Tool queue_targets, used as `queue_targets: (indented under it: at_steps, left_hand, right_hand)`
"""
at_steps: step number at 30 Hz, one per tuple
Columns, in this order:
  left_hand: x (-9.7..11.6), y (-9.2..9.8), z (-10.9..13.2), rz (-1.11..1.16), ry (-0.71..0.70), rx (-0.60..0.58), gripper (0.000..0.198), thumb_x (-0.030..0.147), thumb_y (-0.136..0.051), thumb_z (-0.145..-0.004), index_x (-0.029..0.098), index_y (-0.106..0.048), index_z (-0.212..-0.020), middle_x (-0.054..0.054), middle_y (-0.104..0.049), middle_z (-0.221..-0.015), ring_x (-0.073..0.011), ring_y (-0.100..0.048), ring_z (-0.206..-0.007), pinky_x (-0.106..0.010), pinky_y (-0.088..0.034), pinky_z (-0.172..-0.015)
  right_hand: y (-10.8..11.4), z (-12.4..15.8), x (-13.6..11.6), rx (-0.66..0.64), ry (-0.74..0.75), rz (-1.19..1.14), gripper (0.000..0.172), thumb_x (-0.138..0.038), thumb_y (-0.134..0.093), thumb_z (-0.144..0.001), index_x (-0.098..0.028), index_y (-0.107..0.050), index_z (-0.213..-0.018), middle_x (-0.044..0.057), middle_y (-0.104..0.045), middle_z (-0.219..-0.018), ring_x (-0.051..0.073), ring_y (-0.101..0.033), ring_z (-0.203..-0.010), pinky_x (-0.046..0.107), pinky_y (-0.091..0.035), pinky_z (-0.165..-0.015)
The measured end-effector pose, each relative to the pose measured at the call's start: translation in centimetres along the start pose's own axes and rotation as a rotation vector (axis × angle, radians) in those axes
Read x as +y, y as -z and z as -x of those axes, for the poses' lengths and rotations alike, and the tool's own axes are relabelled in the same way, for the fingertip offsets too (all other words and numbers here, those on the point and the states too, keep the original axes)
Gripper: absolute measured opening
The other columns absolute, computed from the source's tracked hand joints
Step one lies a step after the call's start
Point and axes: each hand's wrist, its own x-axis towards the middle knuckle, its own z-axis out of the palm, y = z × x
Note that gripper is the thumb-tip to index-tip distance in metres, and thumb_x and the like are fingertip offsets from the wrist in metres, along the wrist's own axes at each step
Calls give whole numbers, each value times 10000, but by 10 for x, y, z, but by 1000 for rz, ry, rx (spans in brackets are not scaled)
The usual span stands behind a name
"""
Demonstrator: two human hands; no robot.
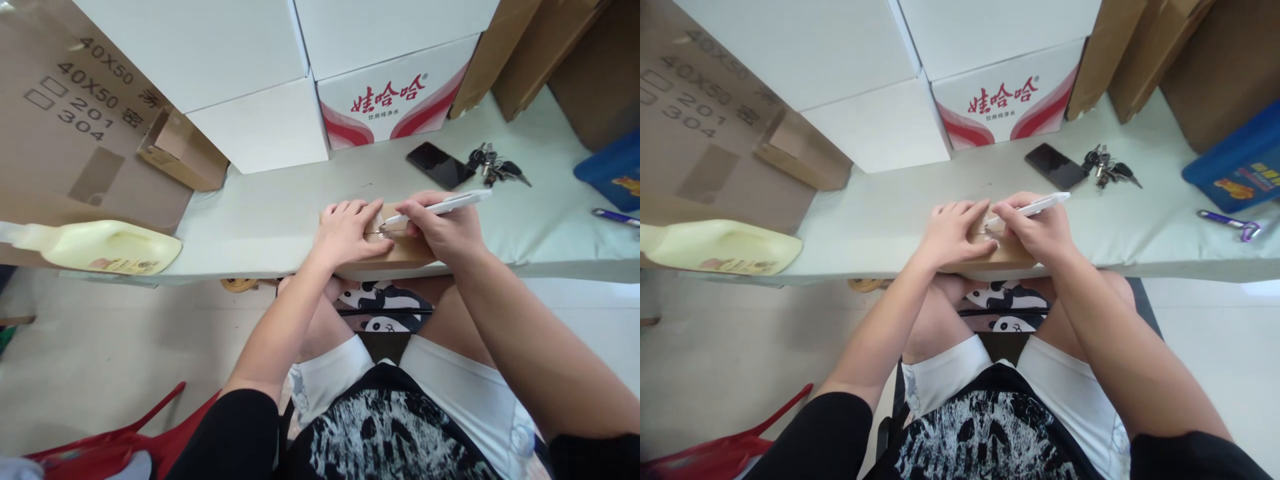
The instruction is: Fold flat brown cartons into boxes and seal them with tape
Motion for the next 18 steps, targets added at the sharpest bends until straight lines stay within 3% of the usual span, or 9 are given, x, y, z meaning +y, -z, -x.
queue_targets:
  at_steps: [9, 18]
  left_hand:
    - [-1, 0, -1, 2, -8, 15, 757, 600, -636, -877, 291, -492, -1552, -74, -640, -1437, -307, -549, -1327, -494, -338, -1151]
    - [-1, -1, 0, 6, -7, 11, 753, 607, -632, -880, 302, -484, -1552, -65, -637, -1449, -300, -546, -1339, -486, -330, -1159]
  right_hand:
    - [-5, 1, -9, -15, -56, 57, 226, -400, -772, -811, -225, -763, -668, 10, -638, -557, 159, -616, -564, 293, -505, -564]
    - [-6, 0, -8, -17, -13, 83, 264, -457, -777, -810, -234, -761, -669, 20, -667, -589, 177, -644, -614, 298, -524, -589]
